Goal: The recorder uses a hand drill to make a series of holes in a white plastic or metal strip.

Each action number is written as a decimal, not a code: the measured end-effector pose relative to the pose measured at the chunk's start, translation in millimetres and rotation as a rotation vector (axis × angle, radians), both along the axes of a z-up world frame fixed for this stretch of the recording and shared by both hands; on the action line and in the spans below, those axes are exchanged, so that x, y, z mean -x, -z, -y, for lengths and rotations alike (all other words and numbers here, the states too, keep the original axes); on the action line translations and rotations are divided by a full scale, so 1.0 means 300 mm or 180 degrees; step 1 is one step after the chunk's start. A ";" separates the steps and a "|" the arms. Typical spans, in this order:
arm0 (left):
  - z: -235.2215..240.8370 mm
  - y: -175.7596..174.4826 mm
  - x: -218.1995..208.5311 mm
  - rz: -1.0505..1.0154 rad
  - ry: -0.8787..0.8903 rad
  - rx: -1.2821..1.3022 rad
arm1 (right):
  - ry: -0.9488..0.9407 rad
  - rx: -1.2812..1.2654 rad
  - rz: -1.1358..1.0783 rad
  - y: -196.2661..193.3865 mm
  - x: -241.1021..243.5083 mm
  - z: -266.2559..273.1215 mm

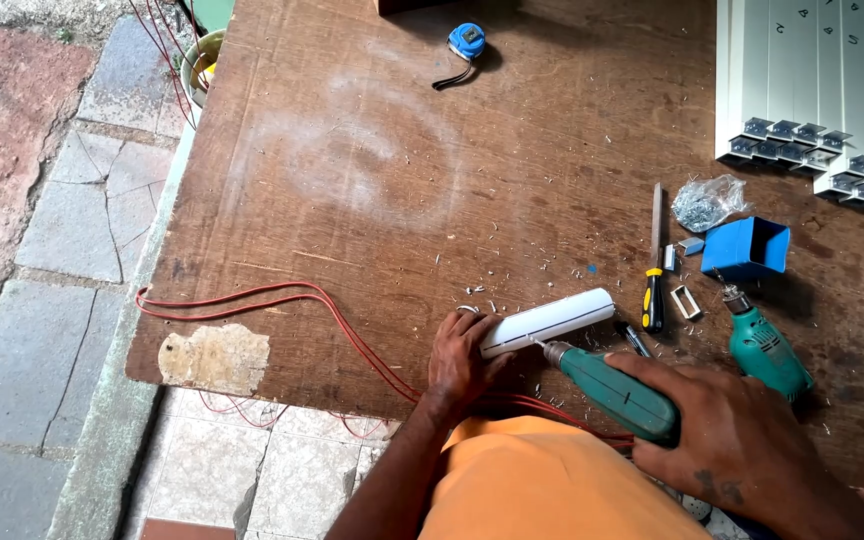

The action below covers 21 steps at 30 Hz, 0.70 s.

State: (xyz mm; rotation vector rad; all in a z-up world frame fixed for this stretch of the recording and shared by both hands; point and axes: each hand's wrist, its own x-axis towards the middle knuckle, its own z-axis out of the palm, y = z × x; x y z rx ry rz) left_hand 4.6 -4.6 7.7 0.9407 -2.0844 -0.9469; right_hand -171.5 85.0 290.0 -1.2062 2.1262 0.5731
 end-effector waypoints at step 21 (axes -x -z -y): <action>-0.002 0.057 0.005 -0.0099 0.0072 -0.0061 | -0.0866 0.0554 0.0194 0.138 0.030 0.000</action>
